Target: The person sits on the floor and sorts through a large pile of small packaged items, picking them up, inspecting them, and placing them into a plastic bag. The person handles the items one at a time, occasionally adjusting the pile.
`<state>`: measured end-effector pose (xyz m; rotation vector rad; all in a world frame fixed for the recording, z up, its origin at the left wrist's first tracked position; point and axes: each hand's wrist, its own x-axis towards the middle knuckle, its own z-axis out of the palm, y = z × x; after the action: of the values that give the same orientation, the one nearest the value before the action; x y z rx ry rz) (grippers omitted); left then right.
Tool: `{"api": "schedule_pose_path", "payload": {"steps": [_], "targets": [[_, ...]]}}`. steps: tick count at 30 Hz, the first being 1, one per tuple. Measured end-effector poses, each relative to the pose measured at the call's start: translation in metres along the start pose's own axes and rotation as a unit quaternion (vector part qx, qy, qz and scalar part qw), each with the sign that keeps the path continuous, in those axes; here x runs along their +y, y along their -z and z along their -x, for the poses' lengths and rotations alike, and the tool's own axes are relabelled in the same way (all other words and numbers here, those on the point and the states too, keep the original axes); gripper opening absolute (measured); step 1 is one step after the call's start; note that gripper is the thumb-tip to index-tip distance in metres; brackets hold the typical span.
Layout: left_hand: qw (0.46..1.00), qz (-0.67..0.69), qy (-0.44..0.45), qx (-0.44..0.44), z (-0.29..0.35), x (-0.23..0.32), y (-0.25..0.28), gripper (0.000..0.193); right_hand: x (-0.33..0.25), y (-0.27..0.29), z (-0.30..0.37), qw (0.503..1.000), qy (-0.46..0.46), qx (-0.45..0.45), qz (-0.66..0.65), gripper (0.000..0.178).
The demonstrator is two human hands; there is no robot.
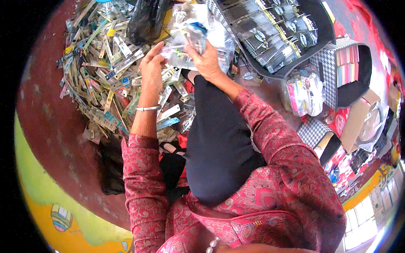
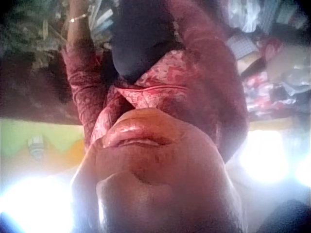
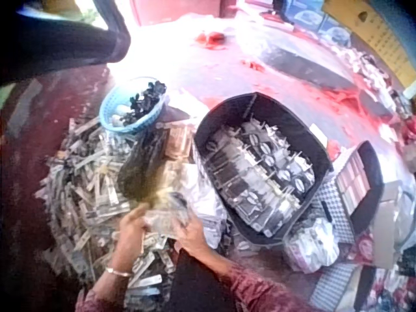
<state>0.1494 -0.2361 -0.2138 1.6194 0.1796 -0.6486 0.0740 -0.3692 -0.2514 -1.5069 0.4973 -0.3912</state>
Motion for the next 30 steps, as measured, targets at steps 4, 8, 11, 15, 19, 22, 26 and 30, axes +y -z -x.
{"api": "schedule_pose_path", "payload": {"steps": [4,8,11,15,19,22,26,30], "targets": [[0.998,-0.062,-0.004,0.013,-0.005,-0.001,0.005,0.032,0.011,0.015,0.01,0.985,0.091,-0.094,0.11,0.024],[0.903,-0.413,-0.089,0.08,0.004,0.011,-0.009,0.024,0.025,0.023,0.013,0.934,0.183,-0.135,0.276,0.024],[0.833,-0.49,-0.244,0.079,0.002,0.004,-0.004,0.03,0.028,0.029,0.008,0.891,0.271,-0.075,0.357,0.02],[0.816,-0.496,-0.292,0.057,0.001,0.003,-0.003,0.032,0.032,0.039,0.001,0.848,0.25,-0.088,0.459,0.014],[0.815,-0.497,-0.287,0.084,0.001,0.004,-0.004,0.029,0.032,0.041,0.0,0.789,0.2,-0.159,0.558,0.011],[0.801,-0.518,-0.286,0.094,-0.004,0.001,0.004,0.024,0.03,0.038,-0.002,0.794,0.172,-0.18,0.555,0.011],[0.847,-0.482,-0.16,0.157,-0.005,0.003,0.009,0.016,0.018,0.046,-0.003,0.823,0.194,-0.182,0.502,0.013],[0.884,-0.409,-0.157,0.16,-0.005,-0.002,0.006,0.018,0.02,0.043,0.006,0.811,0.181,-0.195,0.522,0.015]]}}
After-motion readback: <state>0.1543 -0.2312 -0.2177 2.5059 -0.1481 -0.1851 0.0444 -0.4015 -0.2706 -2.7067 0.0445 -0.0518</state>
